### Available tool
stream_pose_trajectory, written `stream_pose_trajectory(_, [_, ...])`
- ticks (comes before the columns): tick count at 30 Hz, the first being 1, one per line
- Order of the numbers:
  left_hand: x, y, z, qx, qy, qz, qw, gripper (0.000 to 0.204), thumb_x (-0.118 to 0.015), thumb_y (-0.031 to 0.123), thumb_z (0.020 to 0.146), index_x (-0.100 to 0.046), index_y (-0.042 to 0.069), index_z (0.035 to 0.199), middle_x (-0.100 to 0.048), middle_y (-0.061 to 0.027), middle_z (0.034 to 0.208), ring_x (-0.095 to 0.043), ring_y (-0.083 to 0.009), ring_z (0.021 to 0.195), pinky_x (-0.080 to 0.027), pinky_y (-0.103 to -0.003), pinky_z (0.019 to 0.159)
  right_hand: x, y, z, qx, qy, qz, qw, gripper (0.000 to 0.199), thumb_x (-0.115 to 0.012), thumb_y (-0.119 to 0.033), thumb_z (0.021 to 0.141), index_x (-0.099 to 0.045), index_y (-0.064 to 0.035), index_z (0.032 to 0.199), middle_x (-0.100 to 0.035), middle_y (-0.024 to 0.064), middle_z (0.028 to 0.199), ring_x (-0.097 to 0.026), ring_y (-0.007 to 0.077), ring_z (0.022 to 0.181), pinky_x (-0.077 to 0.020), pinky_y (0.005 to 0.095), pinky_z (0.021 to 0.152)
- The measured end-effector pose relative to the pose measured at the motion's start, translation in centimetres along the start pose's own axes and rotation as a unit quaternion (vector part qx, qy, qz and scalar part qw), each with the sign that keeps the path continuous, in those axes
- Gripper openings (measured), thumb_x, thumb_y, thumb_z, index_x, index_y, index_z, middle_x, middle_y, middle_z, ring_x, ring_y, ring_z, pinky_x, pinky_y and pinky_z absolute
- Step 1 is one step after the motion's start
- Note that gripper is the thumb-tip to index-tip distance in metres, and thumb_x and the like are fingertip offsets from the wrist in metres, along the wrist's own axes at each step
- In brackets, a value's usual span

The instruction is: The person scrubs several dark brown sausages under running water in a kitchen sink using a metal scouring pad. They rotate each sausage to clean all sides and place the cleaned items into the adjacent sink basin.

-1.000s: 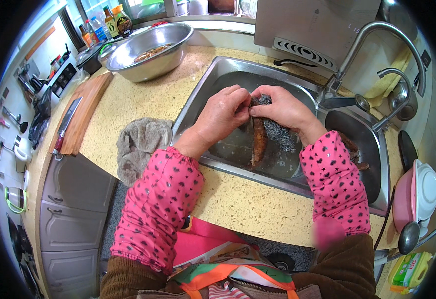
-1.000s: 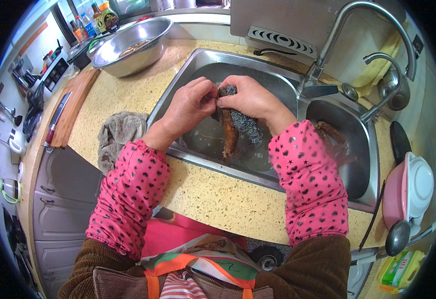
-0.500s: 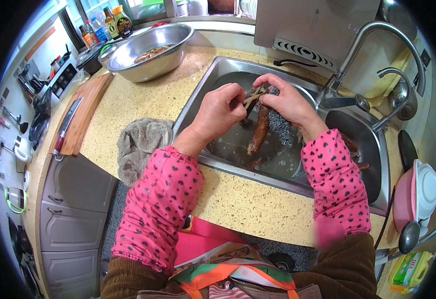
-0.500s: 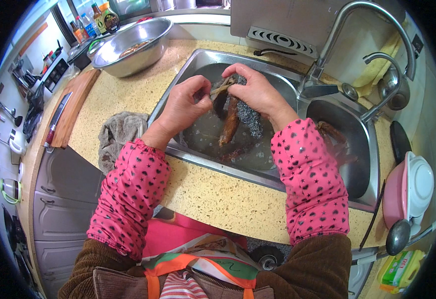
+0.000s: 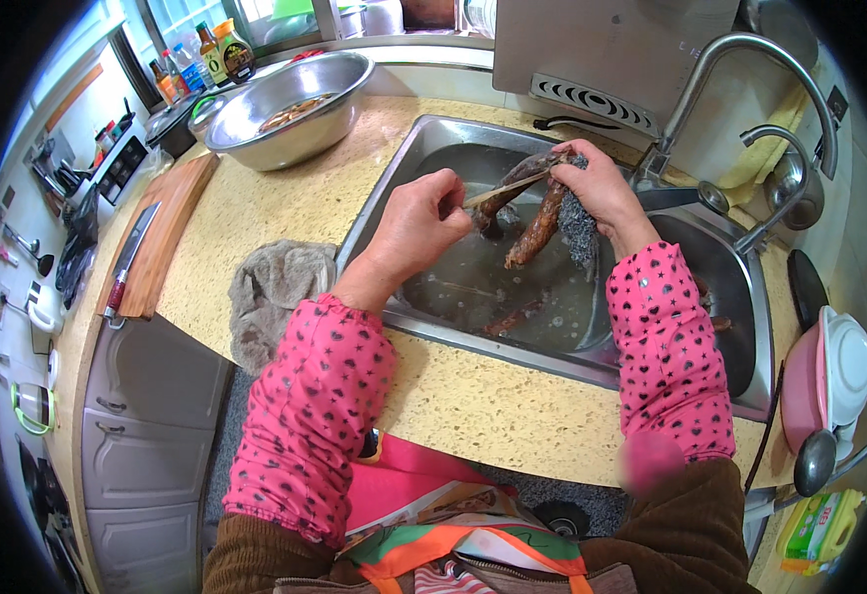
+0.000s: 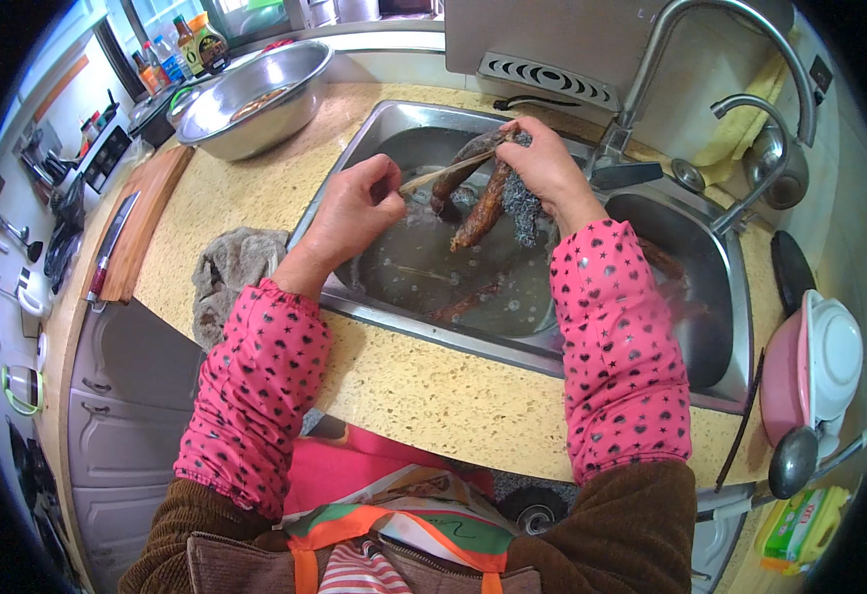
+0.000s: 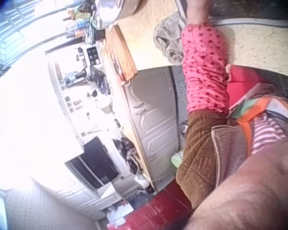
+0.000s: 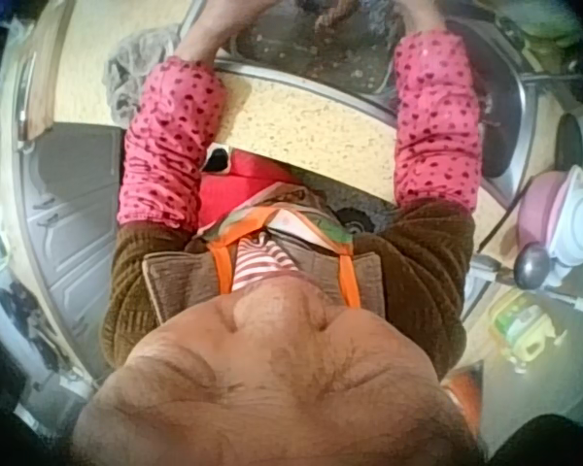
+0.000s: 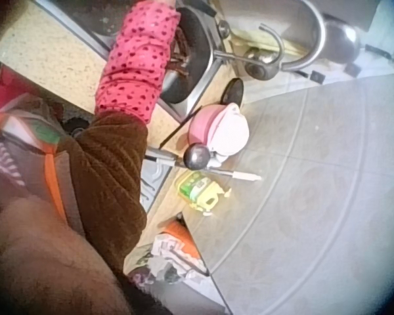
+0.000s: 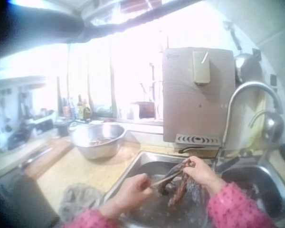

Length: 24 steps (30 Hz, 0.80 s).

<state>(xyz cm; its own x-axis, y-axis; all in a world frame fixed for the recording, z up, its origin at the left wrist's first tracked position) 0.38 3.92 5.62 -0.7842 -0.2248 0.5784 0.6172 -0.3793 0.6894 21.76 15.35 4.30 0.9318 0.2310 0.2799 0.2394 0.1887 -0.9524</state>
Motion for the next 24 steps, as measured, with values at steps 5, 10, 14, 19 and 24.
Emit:
stream_pose_trajectory(5, [1.2,-1.5,0.1,0.048,0.072,-0.018,0.996,0.009,-0.061,0.005,0.079,-0.055,0.002,0.084,-0.050,-0.0010,0.068,-0.047,-0.0081,0.065,-0.043,-0.025,0.060,2.2,1.1,0.4,-0.033,0.026,-0.003,0.999,0.034,-0.061,-0.008,0.082,-0.058,0.0009,0.115,-0.064,0.0076,0.089,-0.060,0.0140,0.081,-0.0471,0.0261,0.074])
stream_pose_trajectory(10, [2.5,-3.3,0.3,0.110,0.111,0.041,0.987,0.011,-0.062,0.007,0.078,-0.056,0.002,0.086,-0.053,-0.0027,0.068,-0.053,-0.0119,0.067,-0.045,-0.028,0.062,1.4,0.5,0.1,-0.007,0.000,-0.062,0.998,0.031,-0.061,-0.009,0.082,-0.060,0.0010,0.111,-0.062,0.0050,0.087,-0.057,0.0124,0.082,-0.0456,0.0267,0.075])
stream_pose_trajectory(14, [1.7,-4.9,0.0,-0.001,0.110,0.205,0.973,0.025,-0.064,0.009,0.080,-0.057,0.002,0.103,-0.060,-0.0071,0.080,-0.057,-0.0163,0.073,-0.048,-0.030,0.067,0.6,-1.3,-0.2,0.030,-0.030,-0.069,0.997,0.025,-0.064,-0.012,0.082,-0.061,-0.0006,0.104,-0.060,0.0021,0.086,-0.054,0.0110,0.082,-0.0440,0.0266,0.076])
stream_pose_trajectory(19, [-2.0,-3.2,-0.1,0.075,-0.091,-0.041,0.992,0.041,-0.067,0.023,0.090,-0.053,0.001,0.121,-0.061,-0.0083,0.096,-0.057,-0.0146,0.087,-0.049,-0.029,0.080,-1.7,-2.0,-0.6,0.003,-0.057,-0.009,0.998,0.021,-0.068,-0.014,0.083,-0.059,-0.0025,0.098,-0.060,0.0020,0.088,-0.054,0.0100,0.083,-0.0437,0.0245,0.077])
stream_pose_trajectory(24, [-6.1,-0.7,-2.3,0.121,-0.285,-0.259,0.915,0.039,-0.062,0.034,0.095,-0.049,0.004,0.117,-0.058,-0.0030,0.088,-0.055,-0.0096,0.076,-0.048,-0.025,0.065,-6.2,-0.9,-1.6,-0.035,-0.114,0.194,0.974,0.022,-0.068,-0.017,0.088,-0.056,-0.0036,0.101,-0.064,0.0074,0.094,-0.062,0.0125,0.084,-0.0505,0.0255,0.075])
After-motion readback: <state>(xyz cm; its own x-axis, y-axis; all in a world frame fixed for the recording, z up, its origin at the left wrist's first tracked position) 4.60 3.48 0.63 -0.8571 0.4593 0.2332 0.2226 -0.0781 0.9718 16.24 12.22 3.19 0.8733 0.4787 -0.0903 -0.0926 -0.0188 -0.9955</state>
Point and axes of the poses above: each hand's wrist, its own z-axis towards the middle knuckle, its own x-axis out of the back of the hand, y = z × x, the point moved 7 cm from there along z, towards the middle knuckle
